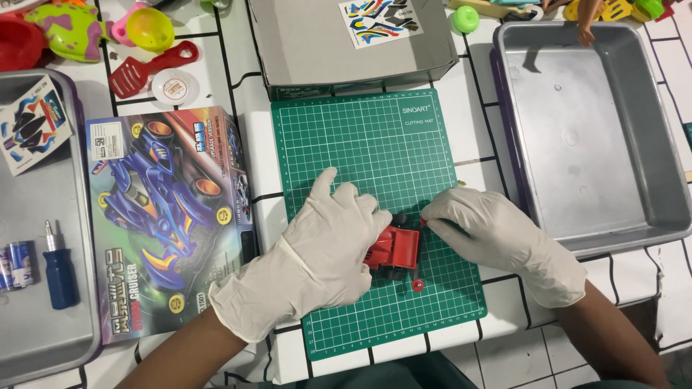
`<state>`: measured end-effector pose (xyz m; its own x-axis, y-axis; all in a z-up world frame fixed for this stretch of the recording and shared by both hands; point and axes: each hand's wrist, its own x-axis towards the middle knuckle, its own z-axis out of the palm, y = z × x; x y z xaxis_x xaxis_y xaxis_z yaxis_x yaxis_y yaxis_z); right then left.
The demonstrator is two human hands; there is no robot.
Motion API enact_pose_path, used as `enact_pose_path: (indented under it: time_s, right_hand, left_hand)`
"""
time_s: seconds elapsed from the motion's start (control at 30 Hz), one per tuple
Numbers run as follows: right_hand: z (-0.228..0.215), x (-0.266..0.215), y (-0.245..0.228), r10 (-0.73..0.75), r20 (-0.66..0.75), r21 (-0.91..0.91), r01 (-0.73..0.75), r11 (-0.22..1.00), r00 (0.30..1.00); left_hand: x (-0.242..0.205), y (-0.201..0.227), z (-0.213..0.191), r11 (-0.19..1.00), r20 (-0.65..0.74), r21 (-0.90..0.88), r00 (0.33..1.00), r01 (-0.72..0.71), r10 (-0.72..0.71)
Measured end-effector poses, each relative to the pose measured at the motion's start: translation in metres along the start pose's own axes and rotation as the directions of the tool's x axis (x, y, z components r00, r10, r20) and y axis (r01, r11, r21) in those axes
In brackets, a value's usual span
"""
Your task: The person assembles a red toy car chassis on a green cutting mat. They attach small red wheels to the axles by hand and then use a blue screwdriver to tighten the screws on the wheels.
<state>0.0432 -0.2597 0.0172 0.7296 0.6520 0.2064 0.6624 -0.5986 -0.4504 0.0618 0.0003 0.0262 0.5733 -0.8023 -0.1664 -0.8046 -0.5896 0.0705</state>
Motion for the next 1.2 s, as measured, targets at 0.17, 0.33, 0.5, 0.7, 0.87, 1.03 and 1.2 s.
enact_pose_path:
  time_s: [0.17, 0.33, 0.5, 0.7, 0.87, 1.03, 1.2]
  right_hand:
    - [-0.002, -0.006, 0.003, 0.055, 0.015, 0.008, -0.055, 0.998, 0.998]
    - [-0.007, 0.001, -0.003, 0.025, -0.002, 0.013, -0.025, 1.0, 1.0]
    - [-0.008, 0.004, -0.004, -0.019, 0.039, -0.081, 0.022, 0.996, 0.999]
    - [0.003, -0.003, -0.006, 0.068, 0.107, -0.331, -0.029, 0.943, 0.992]
    - [0.011, -0.004, -0.02, 0.091, 0.007, -0.381, -0.082, 0.921, 0.996]
    - [0.018, -0.002, -0.034, 0.341, -0.02, -0.402, -0.32, 0.858, 0.94]
    - [0.001, 0.0, -0.033, 0.361, 0.018, -0.133, -0.356, 0.925, 0.932]
  left_hand:
    - [-0.001, 0.0, 0.001, 1.0, -0.023, -0.001, 1.0, 0.0, 0.0]
    - [0.0, 0.0, 0.002, 0.999, -0.024, 0.042, 1.0, -0.004, 0.005]
    - [0.0, 0.0, 0.002, 1.0, -0.011, 0.023, 1.0, -0.004, 0.005]
    - [-0.002, 0.001, 0.002, 0.999, -0.026, 0.045, 1.0, -0.013, 0.014]
    - [-0.001, 0.003, 0.001, 0.999, 0.016, 0.054, 1.0, 0.004, -0.005]
    - [-0.001, 0.004, -0.002, 0.997, 0.043, 0.07, 0.999, 0.007, -0.01]
    - [-0.001, 0.003, 0.008, 0.998, -0.034, 0.065, 0.999, 0.006, -0.004]
